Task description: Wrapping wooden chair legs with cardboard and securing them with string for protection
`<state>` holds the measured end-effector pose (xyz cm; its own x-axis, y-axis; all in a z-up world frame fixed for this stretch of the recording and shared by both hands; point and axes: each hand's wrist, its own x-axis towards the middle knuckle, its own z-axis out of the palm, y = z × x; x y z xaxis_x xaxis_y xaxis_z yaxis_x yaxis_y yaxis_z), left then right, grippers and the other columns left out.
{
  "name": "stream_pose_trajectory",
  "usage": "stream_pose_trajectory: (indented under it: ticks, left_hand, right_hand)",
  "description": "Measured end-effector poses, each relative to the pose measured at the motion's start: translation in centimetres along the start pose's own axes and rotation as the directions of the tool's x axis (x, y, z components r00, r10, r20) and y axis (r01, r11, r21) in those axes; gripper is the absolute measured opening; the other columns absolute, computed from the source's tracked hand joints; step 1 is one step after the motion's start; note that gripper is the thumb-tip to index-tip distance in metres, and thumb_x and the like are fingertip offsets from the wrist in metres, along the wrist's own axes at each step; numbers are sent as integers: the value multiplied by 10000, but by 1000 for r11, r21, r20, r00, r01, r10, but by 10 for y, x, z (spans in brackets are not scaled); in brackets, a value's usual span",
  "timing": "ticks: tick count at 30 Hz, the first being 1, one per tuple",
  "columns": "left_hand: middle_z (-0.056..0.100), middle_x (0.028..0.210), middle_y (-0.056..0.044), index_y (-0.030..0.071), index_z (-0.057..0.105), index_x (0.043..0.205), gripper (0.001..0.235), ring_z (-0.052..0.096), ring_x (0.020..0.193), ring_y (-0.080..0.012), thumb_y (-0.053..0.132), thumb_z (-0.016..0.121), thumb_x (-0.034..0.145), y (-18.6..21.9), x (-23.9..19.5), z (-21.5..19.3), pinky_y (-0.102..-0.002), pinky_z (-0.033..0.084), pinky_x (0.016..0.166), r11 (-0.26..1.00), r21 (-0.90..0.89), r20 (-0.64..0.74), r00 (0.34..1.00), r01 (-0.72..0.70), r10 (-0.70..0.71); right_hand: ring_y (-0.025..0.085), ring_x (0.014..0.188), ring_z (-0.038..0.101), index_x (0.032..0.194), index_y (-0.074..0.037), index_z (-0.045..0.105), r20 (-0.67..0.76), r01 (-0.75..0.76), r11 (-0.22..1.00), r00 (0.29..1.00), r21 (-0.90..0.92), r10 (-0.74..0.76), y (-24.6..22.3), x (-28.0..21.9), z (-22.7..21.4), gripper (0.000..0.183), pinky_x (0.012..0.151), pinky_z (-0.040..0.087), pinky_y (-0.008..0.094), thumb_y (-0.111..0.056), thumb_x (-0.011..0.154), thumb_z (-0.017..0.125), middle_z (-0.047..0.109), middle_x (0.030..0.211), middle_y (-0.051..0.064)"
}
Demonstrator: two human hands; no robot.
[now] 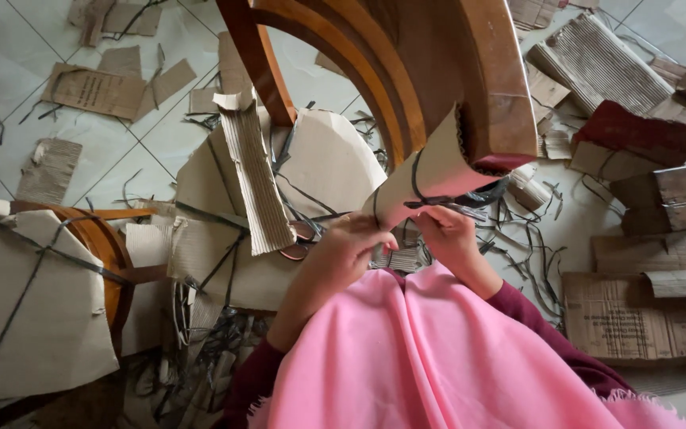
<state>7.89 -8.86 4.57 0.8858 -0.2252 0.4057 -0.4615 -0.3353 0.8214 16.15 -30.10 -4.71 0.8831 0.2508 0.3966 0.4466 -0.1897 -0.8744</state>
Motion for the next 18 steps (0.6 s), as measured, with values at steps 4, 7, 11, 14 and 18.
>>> stream_pose_trajectory:
  ticks: [4,7,11,14,18]
  left_hand:
    - [739,902,-60,133,740,1079,247,678,1017,-253,3,653,888,12,-7,4,-373,511,978,925,363,44,994,-113,104]
    - [703,897,-6,170,708,1047,195,656,956,-212,54,576,963,19,-8,9,-340,519,906,873,449,77,982,-189,173]
    - [597,828,4,170,661,1007,246,616,866,-200,215,432,1083,49,10,1,-330,523,820,819,463,147,940,-340,307]
    - [633,887,10,168,690,1041,253,627,884,-181,172,440,1078,43,8,11,-341,503,914,776,497,154,920,-388,361]
    - [688,992,55,191,684,1079,262,635,978,-119,145,427,1066,40,1,12,-318,432,991,789,491,136,927,-369,349]
  right_hand:
    - [181,440,461,830,-85,747,-31,133,984,990,-121,-138,-23,-2,2,109,494,459,324,-21,916,729,474,491,33]
    - [252,421,504,864,-99,737,-94,225,946,963,-232,-253,-38,-10,6,63,485,462,333,-51,903,727,455,470,15]
    - [287,501,613,1058,-66,783,6,393,915,919,-93,-394,-58,-12,11,268,548,542,385,-29,794,796,590,529,23]
    - [317,577,676,1150,55,743,123,515,855,847,55,-518,-43,-10,8,363,529,559,446,-210,908,691,682,719,109]
    - [350,545,627,1164,15,767,187,520,851,831,76,-524,-28,-13,5,362,518,549,446,-252,970,618,626,715,135]
